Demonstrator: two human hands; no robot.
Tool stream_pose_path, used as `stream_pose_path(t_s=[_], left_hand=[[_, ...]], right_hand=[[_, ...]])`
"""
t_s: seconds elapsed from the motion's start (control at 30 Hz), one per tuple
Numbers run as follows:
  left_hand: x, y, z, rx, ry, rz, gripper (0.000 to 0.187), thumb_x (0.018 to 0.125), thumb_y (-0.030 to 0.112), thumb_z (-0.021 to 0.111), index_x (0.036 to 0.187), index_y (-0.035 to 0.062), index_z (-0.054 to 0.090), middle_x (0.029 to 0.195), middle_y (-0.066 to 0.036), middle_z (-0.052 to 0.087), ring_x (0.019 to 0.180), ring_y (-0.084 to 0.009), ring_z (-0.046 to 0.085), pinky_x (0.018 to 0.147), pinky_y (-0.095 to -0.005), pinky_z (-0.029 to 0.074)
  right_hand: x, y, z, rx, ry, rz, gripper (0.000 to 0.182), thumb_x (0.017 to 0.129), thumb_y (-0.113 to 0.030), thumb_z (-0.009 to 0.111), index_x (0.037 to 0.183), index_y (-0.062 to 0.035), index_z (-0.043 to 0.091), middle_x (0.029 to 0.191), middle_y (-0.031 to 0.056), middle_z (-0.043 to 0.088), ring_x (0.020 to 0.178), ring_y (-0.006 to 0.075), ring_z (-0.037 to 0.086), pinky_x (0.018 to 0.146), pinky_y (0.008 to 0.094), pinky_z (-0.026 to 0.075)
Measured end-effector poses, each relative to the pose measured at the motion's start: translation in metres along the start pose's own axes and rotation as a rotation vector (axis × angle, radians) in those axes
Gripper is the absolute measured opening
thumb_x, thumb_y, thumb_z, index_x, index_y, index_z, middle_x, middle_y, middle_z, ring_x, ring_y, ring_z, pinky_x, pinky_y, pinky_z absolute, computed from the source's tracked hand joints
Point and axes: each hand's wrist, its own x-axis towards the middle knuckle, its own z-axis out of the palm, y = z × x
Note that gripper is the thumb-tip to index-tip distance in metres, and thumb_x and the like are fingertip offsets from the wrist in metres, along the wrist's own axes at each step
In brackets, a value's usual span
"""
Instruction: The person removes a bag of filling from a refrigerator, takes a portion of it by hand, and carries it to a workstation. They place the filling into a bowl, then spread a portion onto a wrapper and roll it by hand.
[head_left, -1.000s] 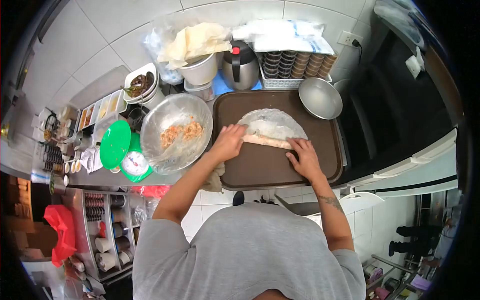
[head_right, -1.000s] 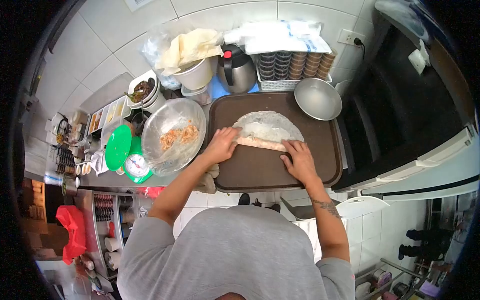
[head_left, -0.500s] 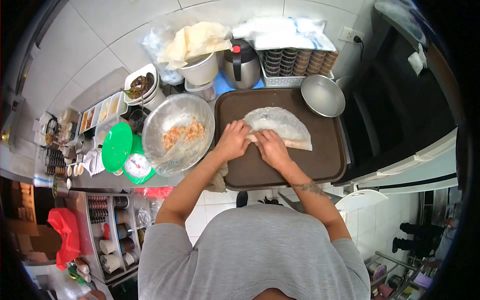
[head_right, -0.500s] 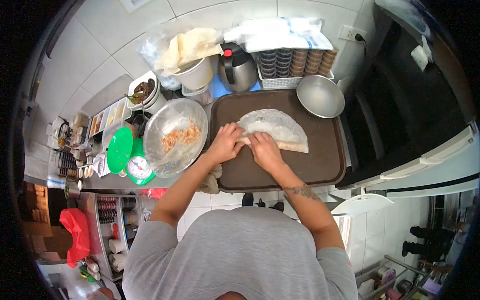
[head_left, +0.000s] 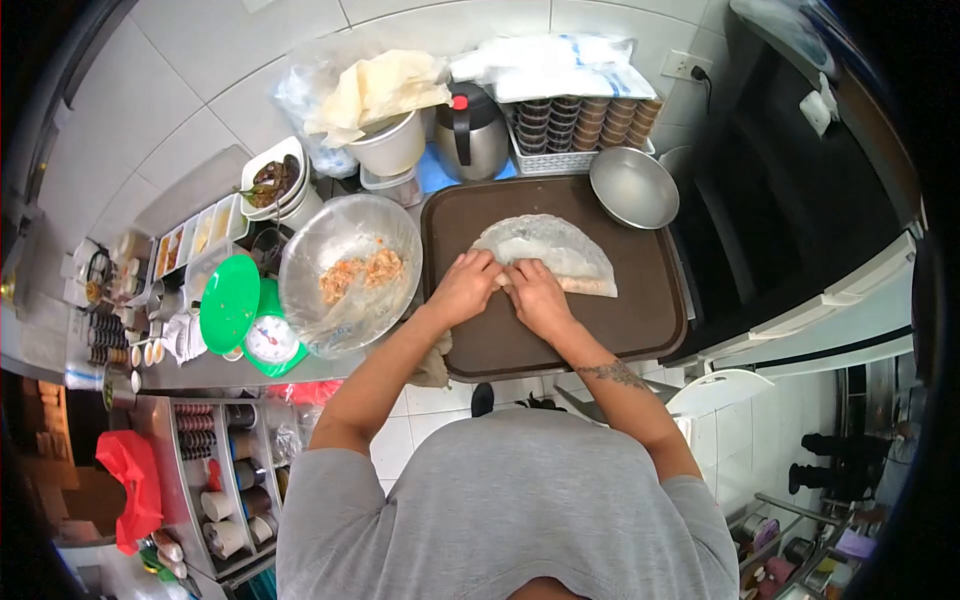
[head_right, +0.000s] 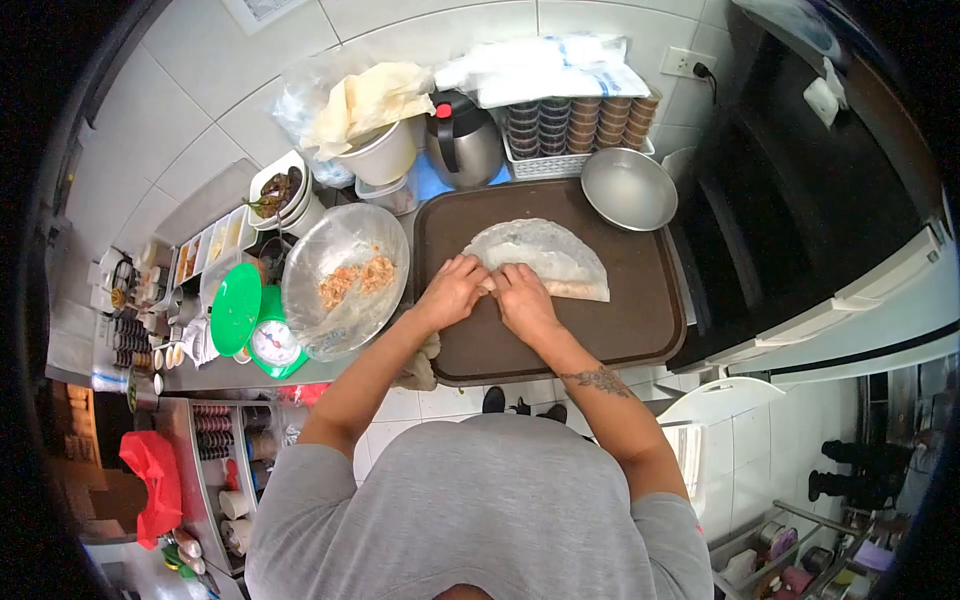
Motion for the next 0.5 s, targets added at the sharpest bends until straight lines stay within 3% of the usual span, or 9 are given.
stream_pose_path(t_s=[0.1, 0.3, 0.5], left_hand=[[0.002, -0.005, -0.004, 0.021, -0.049, 0.008, 0.026, 0.076, 0.010, 0.066, 0.101, 0.0038, 0.060, 0.103, -0.011, 0.053, 0.101, -0.0313, 0.051, 0.086, -0.0417, 0.041], [0.006, 0.005, -0.012, -0.007, -0.002, -0.030, 0.029, 0.077, 0.011, 0.066, 0.104, 0.0047, 0.058, 0.103, -0.010, 0.053, 0.101, -0.0301, 0.050, 0.086, -0.0414, 0.041], [0.007, -0.004, 0.000, 0.022, -0.109, 0.004, 0.033, 0.076, 0.014, 0.068, 0.106, 0.0049, 0.057, 0.104, -0.010, 0.053, 0.103, -0.0299, 0.050, 0.087, -0.0424, 0.040]], right_hand=[[0.000, 0.004, 0.005, -0.041, -0.058, 0.013, 0.034, 0.077, -0.005, 0.062, 0.110, 0.0020, 0.058, 0.113, 0.0158, 0.052, 0.105, 0.0332, 0.049, 0.093, 0.0398, 0.042], [0.002, -0.003, -0.015, 0.042, 0.139, 0.110, 0.032, 0.074, -0.006, 0.067, 0.105, -0.0008, 0.061, 0.104, 0.0139, 0.056, 0.100, 0.0323, 0.051, 0.091, 0.0396, 0.043], [0.002, 0.013, -0.015, 0.058, -0.174, 0.067, 0.051, 0.074, -0.007, 0.069, 0.122, -0.0037, 0.052, 0.109, 0.0171, 0.055, 0.106, 0.0344, 0.050, 0.094, 0.0394, 0.041]])
